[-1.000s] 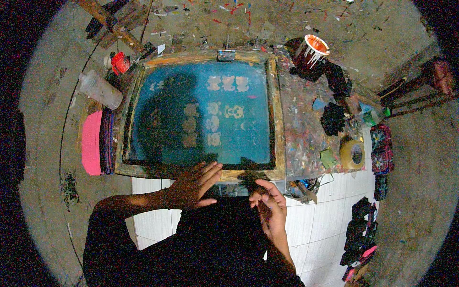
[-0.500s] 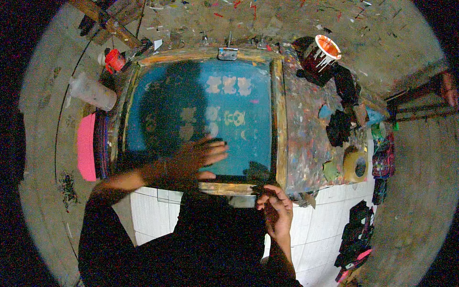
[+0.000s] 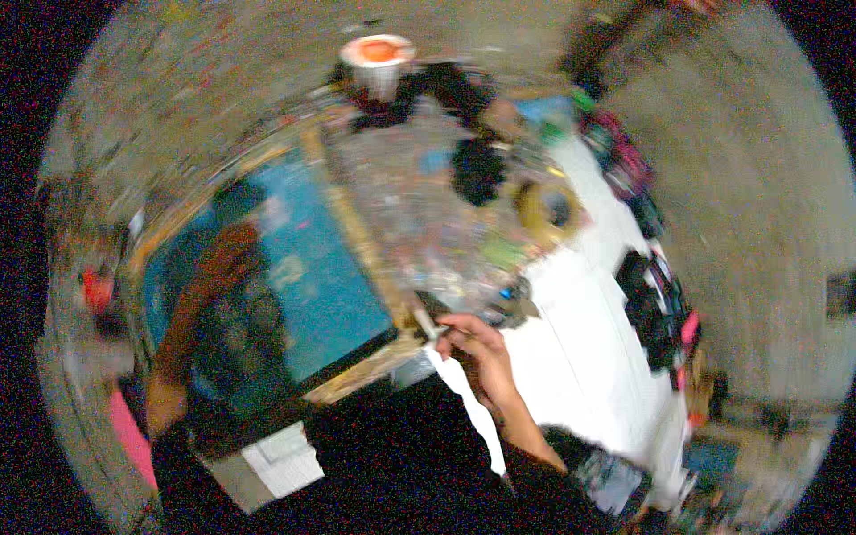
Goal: The person secures a screen printing frame with clamps, wipes the mesh with a pink cloth, and applies masking tape along the frame edges. They repeatedly tear and press tape segments to seal the frame perimeter.
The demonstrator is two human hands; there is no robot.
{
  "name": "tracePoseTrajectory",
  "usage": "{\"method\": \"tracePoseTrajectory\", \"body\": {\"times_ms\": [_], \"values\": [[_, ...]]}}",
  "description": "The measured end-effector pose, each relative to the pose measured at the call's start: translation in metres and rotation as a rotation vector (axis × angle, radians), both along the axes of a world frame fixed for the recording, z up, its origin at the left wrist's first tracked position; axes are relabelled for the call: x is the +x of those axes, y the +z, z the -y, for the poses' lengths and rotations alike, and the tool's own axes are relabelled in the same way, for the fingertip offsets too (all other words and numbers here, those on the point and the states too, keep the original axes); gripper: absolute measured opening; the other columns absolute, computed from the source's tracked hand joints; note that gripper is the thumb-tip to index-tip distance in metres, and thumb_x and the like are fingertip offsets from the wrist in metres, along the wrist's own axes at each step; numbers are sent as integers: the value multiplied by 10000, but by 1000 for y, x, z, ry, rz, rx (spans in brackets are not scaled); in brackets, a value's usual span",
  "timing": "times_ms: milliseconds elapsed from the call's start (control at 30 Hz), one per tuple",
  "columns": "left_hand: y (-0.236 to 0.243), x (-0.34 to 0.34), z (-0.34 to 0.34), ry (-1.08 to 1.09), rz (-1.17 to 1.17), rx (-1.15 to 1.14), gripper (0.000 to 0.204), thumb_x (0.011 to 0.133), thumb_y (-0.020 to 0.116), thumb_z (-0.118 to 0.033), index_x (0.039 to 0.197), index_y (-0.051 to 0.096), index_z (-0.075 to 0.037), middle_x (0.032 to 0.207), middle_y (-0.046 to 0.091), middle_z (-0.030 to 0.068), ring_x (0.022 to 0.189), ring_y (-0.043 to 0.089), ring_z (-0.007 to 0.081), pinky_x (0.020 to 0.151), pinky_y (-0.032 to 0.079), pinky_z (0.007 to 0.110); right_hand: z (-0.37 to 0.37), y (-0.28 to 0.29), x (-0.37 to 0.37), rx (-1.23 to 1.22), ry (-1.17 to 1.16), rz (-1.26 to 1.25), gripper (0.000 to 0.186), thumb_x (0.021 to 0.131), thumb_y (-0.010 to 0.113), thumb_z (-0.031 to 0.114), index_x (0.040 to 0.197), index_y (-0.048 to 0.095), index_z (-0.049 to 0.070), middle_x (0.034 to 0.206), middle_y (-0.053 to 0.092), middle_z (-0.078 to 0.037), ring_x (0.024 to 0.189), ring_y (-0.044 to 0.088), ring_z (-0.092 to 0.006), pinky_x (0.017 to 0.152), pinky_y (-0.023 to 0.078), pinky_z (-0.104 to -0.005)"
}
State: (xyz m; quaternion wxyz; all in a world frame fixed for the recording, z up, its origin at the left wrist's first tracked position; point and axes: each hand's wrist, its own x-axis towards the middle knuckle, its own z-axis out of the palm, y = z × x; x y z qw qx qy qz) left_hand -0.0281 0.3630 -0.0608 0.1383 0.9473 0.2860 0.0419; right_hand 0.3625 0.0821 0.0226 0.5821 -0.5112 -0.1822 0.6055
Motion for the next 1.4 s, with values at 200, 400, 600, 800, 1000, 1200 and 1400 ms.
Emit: {"method": "tracePoseTrajectory", "body": {"times_ms": [200, 400, 600, 800, 1000, 1200, 1400], "values": [[3, 20, 9, 231, 52, 31, 611, 956, 448, -345, 1463, 276, -53, 1525, 252, 161, 1416, 226, 310, 1163, 138, 435, -17, -10, 108, 178, 118, 922, 292, 853, 603, 85, 1129, 576, -6, 823, 653, -65, 780, 614, -163, 746, 486, -295], [54, 46, 96, 269, 213, 55, 651, 958, 440, -433, 1453, 290, -38, 1512, 278, 163, 1402, 261, 307, 1153, 171, 437, -146, -13, 212, 120, 94, 1961, 527, 794, 685, 340, 1231, 559, 72, 839, 684, -173, 771, 661, -335, 701, 513, -429], [126, 28, 258, 352, 672, -135, 572, 927, 495, -439, 1317, 500, -20, 1299, 551, 172, 1208, 528, 330, 1066, 348, 423, -188, -80, 362, 23, 734, 2475, 360, 778, 683, 388, 730, 706, 31, 732, 698, -119, 619, 654, -288, 608, 496, -412], [103, -25, 446, 1144, 1060, -23, 381, 899, 516, -262, 1096, 608, 51, 1043, 680, 173, 1013, 654, 294, 928, 468, 378, -194, -62, 310, 431, 355, 2161, 292, 776, 714, 285, 870, 639, 20, 718, 648, -128, 602, 583, -301, 587, 473, -418], [-4, -31, 525, 1697, 1592, 8, 227, 978, 467, -120, 918, 614, 42, 786, 652, 81, 675, 601, 112, 596, 475, 237, -164, -20, 192, 601, 304, 2107, 301, 789, 701, 295, 890, 639, 18, 746, 650, -128, 630, 588, -293, 605, 477, -414], [-153, -52, 492, 1807, 1074, -235, 323, 914, 526, -274, 934, 637, 29, 824, 666, 211, 782, 659, 363, 727, 517, 452, -73, -21, 97, 609, 557, 2005, 311, 801, 689, 304, 910, 640, 17, 773, 653, -129, 657, 594, -285, 623, 482, -410], [-335, -58, 386, 1877, 867, -97, 263, 900, 494, -216, 1062, 613, -46, 932, 651, 215, 837, 628, 373, 706, 499, 481, -18, -10, 74, 279, 773, 1983, 322, 814, 676, 314, 929, 640, 15, 801, 656, -129, 685, 600, -277, 641, 487, -406]]}}
